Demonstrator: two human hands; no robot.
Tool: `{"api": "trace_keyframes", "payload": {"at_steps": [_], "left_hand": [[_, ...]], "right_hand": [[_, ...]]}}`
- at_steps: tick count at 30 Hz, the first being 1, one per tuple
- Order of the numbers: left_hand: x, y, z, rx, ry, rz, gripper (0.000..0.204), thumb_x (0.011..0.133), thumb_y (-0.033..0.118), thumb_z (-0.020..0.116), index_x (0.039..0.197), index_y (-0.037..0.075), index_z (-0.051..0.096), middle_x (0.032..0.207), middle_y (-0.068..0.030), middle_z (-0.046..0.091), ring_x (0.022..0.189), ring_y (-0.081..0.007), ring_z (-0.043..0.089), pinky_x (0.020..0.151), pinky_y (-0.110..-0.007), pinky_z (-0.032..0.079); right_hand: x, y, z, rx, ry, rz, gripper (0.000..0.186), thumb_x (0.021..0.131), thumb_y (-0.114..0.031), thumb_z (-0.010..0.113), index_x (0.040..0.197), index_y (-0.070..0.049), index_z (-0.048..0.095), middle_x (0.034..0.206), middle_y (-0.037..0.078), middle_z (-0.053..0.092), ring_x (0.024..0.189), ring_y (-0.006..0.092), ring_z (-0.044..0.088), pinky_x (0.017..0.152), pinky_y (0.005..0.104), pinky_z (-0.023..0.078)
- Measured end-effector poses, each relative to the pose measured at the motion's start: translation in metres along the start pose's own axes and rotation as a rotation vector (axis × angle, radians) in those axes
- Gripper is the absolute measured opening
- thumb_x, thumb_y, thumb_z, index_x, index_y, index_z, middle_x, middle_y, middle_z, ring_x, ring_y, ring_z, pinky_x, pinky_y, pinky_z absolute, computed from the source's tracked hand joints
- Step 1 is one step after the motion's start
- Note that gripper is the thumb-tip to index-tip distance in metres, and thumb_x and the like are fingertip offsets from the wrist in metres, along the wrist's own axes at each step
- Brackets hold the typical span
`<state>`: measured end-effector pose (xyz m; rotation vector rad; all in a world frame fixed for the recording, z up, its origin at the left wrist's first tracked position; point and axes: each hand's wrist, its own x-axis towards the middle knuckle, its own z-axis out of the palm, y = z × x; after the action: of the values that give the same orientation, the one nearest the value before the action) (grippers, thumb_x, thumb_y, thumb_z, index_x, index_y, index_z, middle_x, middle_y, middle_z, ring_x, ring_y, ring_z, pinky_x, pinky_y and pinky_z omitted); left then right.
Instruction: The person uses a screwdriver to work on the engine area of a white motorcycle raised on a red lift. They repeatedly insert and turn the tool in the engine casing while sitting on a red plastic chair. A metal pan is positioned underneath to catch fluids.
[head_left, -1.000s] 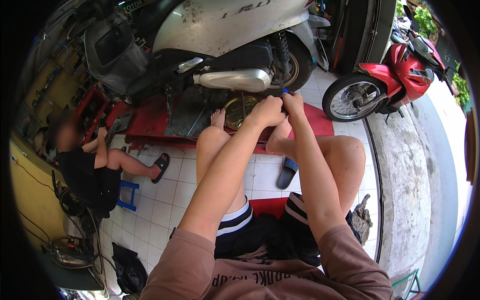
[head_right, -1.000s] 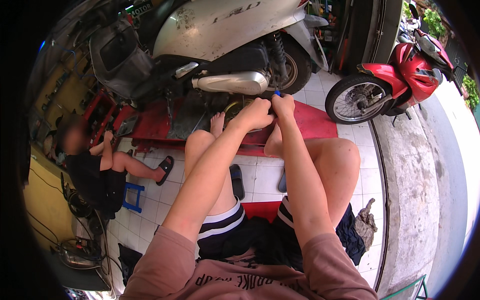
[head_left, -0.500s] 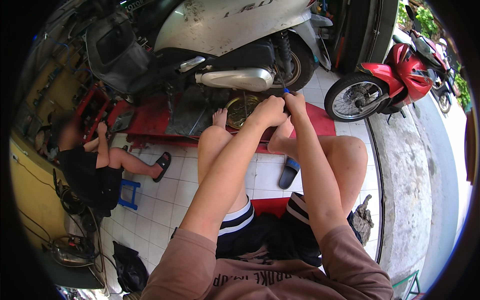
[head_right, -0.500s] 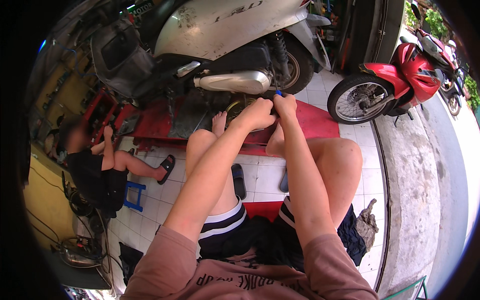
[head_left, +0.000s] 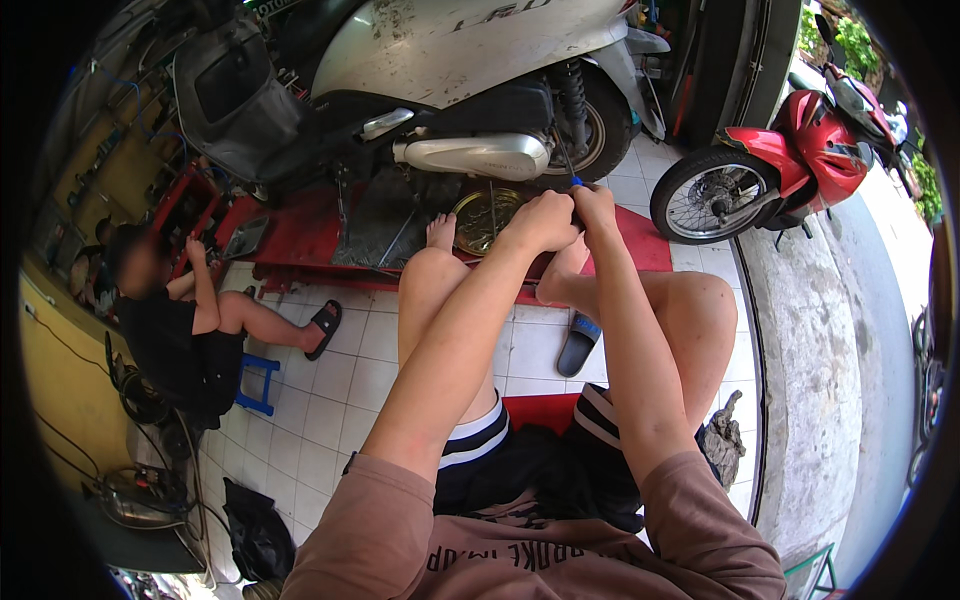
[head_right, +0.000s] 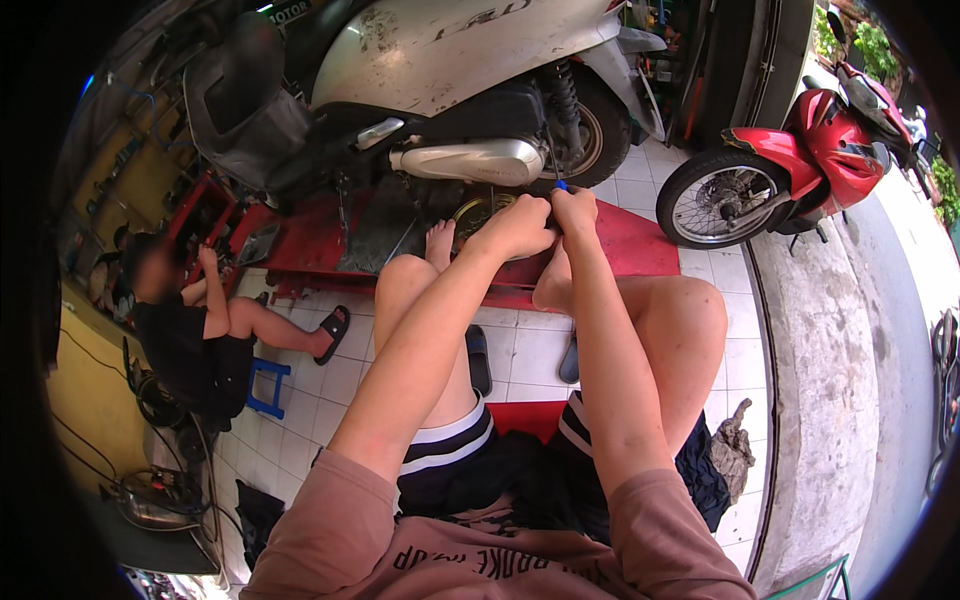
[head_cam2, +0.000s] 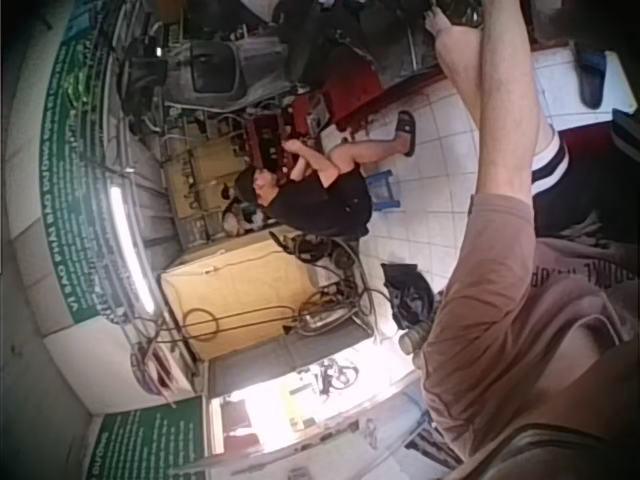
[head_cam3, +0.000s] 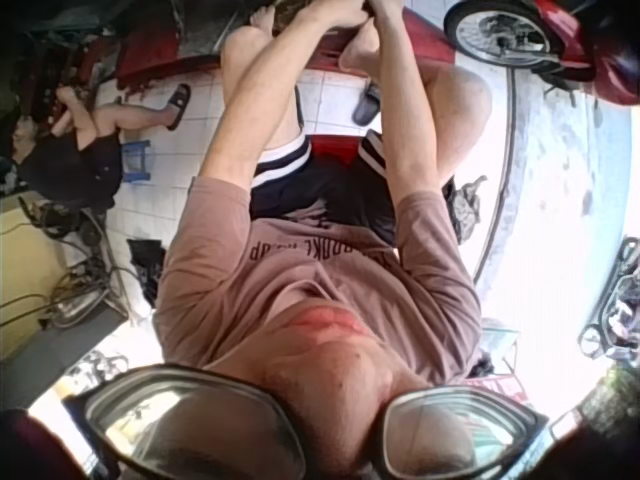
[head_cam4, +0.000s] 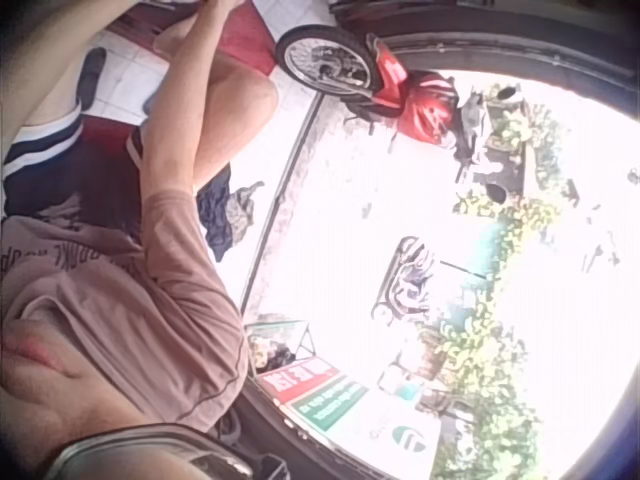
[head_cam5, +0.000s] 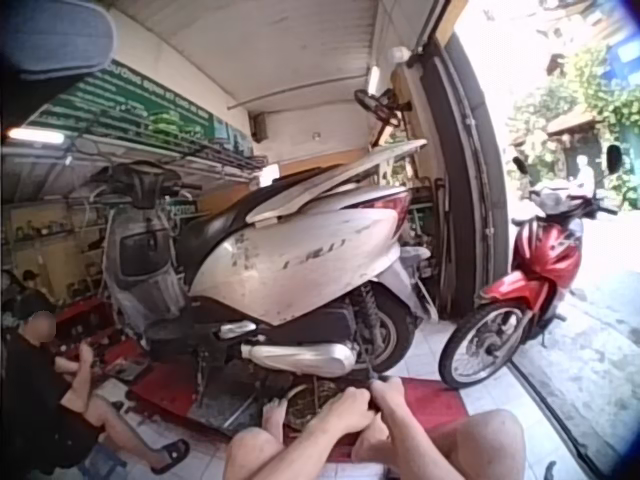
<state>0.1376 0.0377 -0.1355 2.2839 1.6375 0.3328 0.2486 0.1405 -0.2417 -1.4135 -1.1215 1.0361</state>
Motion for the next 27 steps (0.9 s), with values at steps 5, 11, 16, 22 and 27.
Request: {"api": "trace_keyframes", "payload": {"at_steps": [5,11,16,22,27], "left_hand": [[0.000,-0.002,0.000,0.009,-0.015,-0.013,0.031,0.074,0.018,0.063,0.097,-0.003,0.066,0.101,-0.0240,0.065,0.098,-0.0360,0.062,0.085,-0.044,0.050],[0.003,0.000,0.002,0.027,-0.024,-0.004,0.031,0.075,0.019,0.064,0.098,-0.002,0.067,0.101,-0.0235,0.065,0.098,-0.0352,0.063,0.086,-0.043,0.050],[0.000,-0.002,0.000,0.017,-0.028,-0.019,0.031,0.075,0.020,0.063,0.098,-0.002,0.067,0.101,-0.0233,0.065,0.098,-0.0350,0.063,0.085,-0.043,0.050],[0.001,-0.001,0.001,0.014,-0.025,-0.017,0.031,0.075,0.019,0.064,0.097,-0.001,0.067,0.100,-0.0230,0.065,0.097,-0.0349,0.063,0.084,-0.043,0.050],[0.001,-0.001,0.001,0.015,-0.011,-0.010,0.031,0.075,0.019,0.064,0.097,-0.001,0.067,0.099,-0.0229,0.065,0.096,-0.0349,0.063,0.084,-0.043,0.050]], "right_hand": [[-0.005,-0.002,0.000,-0.018,-0.018,0.026,0.040,0.071,-0.023,0.057,0.101,0.001,0.068,0.094,0.021,0.068,0.090,0.0298,0.066,0.083,0.0362,0.048],[0.006,0.008,-0.001,-0.020,0.000,0.050,0.041,0.071,-0.023,0.057,0.103,0.000,0.068,0.096,0.022,0.068,0.094,0.0301,0.066,0.085,0.0362,0.048],[0.004,0.005,0.001,-0.024,-0.013,0.042,0.041,0.071,-0.023,0.057,0.104,0.000,0.068,0.096,0.022,0.068,0.094,0.0304,0.066,0.085,0.0362,0.048],[0.004,0.006,0.001,-0.001,-0.017,0.034,0.041,0.071,-0.022,0.057,0.104,0.000,0.068,0.095,0.022,0.068,0.094,0.0303,0.066,0.084,0.0359,0.048],[0.007,0.008,-0.001,0.006,-0.035,0.026,0.041,0.071,-0.021,0.056,0.105,0.000,0.067,0.097,0.022,0.068,0.095,0.0300,0.066,0.084,0.0357,0.048]]}}
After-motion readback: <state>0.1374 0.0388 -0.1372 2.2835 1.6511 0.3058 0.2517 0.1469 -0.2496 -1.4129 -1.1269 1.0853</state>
